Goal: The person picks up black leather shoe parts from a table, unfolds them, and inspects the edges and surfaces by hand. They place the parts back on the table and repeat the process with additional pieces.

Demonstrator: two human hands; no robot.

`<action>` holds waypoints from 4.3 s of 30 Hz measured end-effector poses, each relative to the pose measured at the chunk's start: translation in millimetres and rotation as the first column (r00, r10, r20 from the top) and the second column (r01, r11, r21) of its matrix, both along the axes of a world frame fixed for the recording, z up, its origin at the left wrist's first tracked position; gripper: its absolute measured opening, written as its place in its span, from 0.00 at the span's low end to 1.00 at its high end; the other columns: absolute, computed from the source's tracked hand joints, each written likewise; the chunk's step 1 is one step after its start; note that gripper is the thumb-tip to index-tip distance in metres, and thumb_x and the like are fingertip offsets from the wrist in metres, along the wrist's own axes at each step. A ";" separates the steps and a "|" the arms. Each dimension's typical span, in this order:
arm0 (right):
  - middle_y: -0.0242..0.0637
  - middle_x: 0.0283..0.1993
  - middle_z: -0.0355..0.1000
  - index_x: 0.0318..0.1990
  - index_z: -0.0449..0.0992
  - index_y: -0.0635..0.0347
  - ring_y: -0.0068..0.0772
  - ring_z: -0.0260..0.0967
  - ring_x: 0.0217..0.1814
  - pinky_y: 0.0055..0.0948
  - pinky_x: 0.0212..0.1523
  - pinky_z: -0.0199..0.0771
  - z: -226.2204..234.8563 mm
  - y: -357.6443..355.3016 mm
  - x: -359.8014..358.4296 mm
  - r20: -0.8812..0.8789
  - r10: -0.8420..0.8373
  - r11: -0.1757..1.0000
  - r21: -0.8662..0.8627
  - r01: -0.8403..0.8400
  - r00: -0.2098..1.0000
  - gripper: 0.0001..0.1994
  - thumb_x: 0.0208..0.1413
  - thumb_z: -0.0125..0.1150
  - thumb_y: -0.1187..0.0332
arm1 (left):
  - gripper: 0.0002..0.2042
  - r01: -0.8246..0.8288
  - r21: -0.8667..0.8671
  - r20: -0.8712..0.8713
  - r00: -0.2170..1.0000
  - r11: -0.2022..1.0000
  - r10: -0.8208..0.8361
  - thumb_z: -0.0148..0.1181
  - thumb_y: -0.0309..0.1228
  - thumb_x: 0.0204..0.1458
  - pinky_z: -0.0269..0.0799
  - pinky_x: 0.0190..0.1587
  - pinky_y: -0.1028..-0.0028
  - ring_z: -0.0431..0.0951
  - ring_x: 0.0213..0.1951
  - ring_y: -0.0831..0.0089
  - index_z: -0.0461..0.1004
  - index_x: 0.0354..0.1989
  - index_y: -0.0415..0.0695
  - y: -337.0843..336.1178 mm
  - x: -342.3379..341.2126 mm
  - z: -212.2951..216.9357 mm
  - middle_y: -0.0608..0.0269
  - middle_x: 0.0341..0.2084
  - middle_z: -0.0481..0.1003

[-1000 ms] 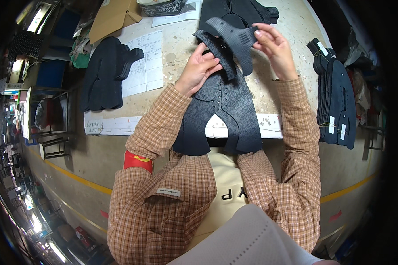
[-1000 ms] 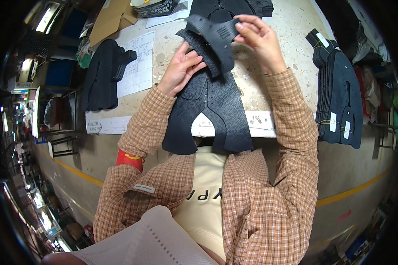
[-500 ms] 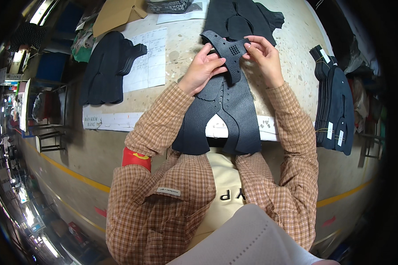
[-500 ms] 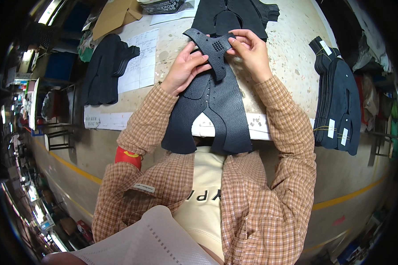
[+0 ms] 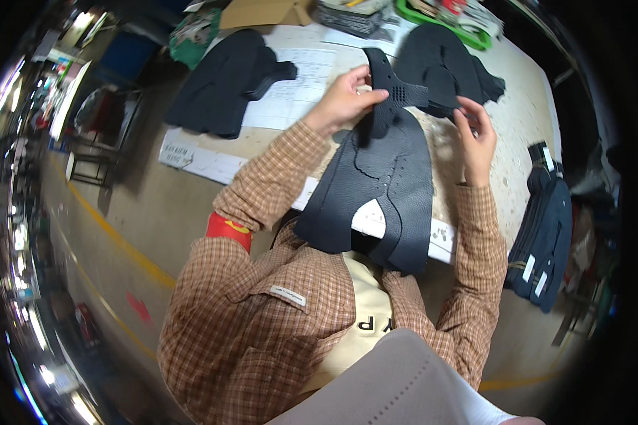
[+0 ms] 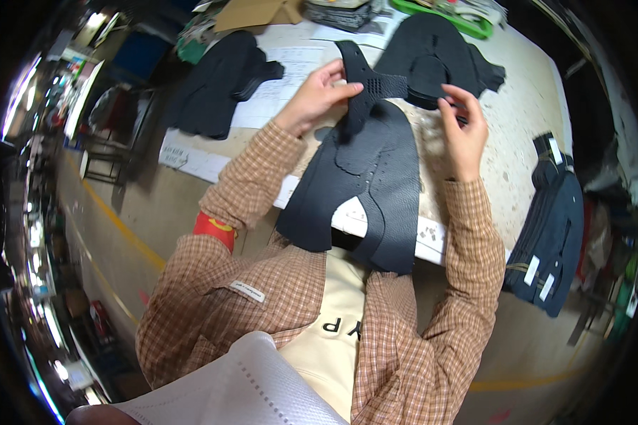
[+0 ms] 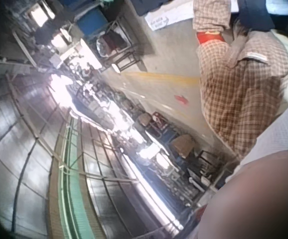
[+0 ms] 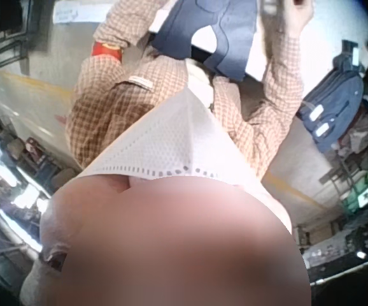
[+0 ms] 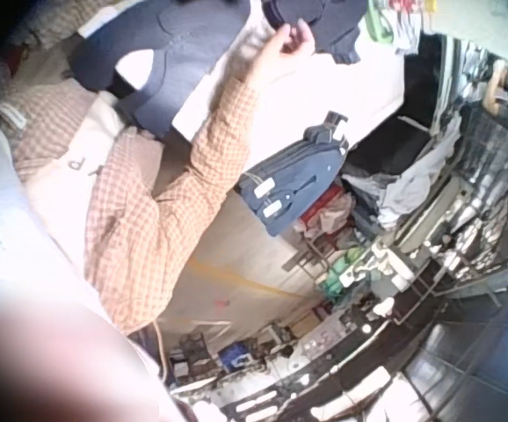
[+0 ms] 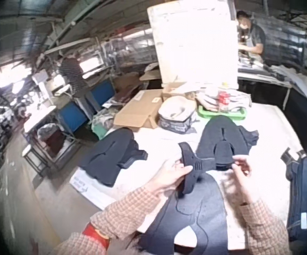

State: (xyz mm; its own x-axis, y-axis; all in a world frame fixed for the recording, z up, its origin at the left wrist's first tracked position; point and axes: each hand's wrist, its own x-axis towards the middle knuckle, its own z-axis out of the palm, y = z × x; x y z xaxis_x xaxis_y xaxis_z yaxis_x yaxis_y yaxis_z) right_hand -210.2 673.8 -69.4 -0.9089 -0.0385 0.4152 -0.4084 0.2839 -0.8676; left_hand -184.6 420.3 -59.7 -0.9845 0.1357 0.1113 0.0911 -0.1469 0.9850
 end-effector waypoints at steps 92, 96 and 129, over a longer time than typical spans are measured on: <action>0.39 0.50 0.71 0.49 0.73 0.54 0.41 0.69 0.49 0.36 0.52 0.68 -25.5 -41.6 36.7 -0.228 0.577 0.634 0.730 -0.254 0.784 0.19 0.45 0.60 0.70 | 0.13 -0.055 0.638 0.105 0.994 0.768 -0.016 0.50 0.29 0.58 0.73 0.49 0.73 0.78 0.42 0.70 0.70 0.47 0.35 -10.8 -33.5 7.1 0.55 0.42 0.76; 0.37 0.39 0.75 0.43 0.76 0.55 0.38 0.73 0.39 0.31 0.42 0.72 -14.7 -35.3 36.8 -0.156 0.540 0.676 0.665 -0.317 0.827 0.14 0.46 0.59 0.71 | 0.11 -0.179 0.580 0.334 0.942 0.795 -0.031 0.49 0.27 0.57 0.74 0.50 0.69 0.78 0.43 0.66 0.70 0.44 0.33 -5.9 -26.5 -14.4 0.54 0.40 0.76; 0.29 0.39 0.70 0.44 0.77 0.64 0.17 0.62 0.37 0.18 0.40 0.64 -14.5 -27.4 28.8 0.203 0.244 0.950 -0.244 -0.193 0.948 0.10 0.57 0.52 0.77 | 0.15 -0.278 -0.226 -0.151 0.957 0.934 0.248 0.61 0.25 0.52 0.71 0.45 0.82 0.76 0.41 0.79 0.70 0.49 0.42 -91.8 35.7 26.5 0.60 0.38 0.77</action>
